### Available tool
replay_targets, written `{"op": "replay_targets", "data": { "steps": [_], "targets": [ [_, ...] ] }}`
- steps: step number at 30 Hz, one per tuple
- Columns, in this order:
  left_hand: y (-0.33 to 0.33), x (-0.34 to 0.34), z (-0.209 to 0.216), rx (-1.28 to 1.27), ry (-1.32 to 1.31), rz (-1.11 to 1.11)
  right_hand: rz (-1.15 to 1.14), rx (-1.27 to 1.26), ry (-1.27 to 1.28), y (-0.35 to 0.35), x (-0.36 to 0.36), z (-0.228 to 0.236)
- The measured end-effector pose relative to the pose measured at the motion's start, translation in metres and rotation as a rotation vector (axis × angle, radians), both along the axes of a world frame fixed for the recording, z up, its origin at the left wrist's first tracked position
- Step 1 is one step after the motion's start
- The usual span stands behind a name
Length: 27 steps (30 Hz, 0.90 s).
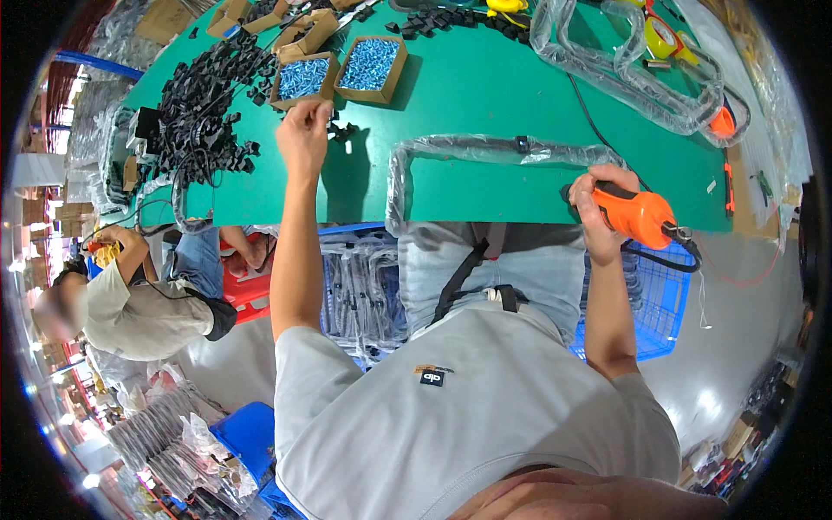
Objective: Assemble metal frames by inserting and tightening screws using an electric screwdriver.
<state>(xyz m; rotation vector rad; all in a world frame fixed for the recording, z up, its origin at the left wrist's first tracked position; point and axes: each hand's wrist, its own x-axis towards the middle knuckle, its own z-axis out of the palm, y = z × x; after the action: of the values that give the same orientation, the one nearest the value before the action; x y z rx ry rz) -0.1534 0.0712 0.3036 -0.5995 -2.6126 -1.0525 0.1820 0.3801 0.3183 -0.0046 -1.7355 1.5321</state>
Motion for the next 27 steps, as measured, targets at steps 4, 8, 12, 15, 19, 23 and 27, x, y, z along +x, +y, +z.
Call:
{"op": "replay_targets", "data": {
  "steps": [4,8,12,15,19,23,27],
  "targets": [
    [-0.010,0.035,-0.014,-0.351,0.092,-0.083,-0.012,-0.015,-0.040,-0.004,-0.003,0.002],
    [-0.019,0.034,-0.022,-0.231,0.007,-0.038,0.017,0.004,-0.056,-0.005,-0.004,0.008],
    [-0.027,0.035,-0.026,-0.096,-0.042,-0.062,0.027,0.031,-0.029,-0.006,-0.004,0.008],
    [-0.026,0.042,-0.026,0.014,-0.107,-0.099,0.031,0.023,-0.013,-0.006,-0.005,0.010],
    [-0.026,0.050,-0.031,0.265,-0.297,-0.089,0.016,-0.015,-0.024,-0.006,-0.005,0.008],
    [-0.031,0.057,-0.034,-0.008,-0.123,-0.057,0.002,-0.001,-0.003,-0.005,-0.005,0.007],
    [-0.037,0.055,-0.041,-0.016,-0.001,-0.024,0.033,-0.011,0.024,-0.003,-0.005,0.006]
  ]
}}
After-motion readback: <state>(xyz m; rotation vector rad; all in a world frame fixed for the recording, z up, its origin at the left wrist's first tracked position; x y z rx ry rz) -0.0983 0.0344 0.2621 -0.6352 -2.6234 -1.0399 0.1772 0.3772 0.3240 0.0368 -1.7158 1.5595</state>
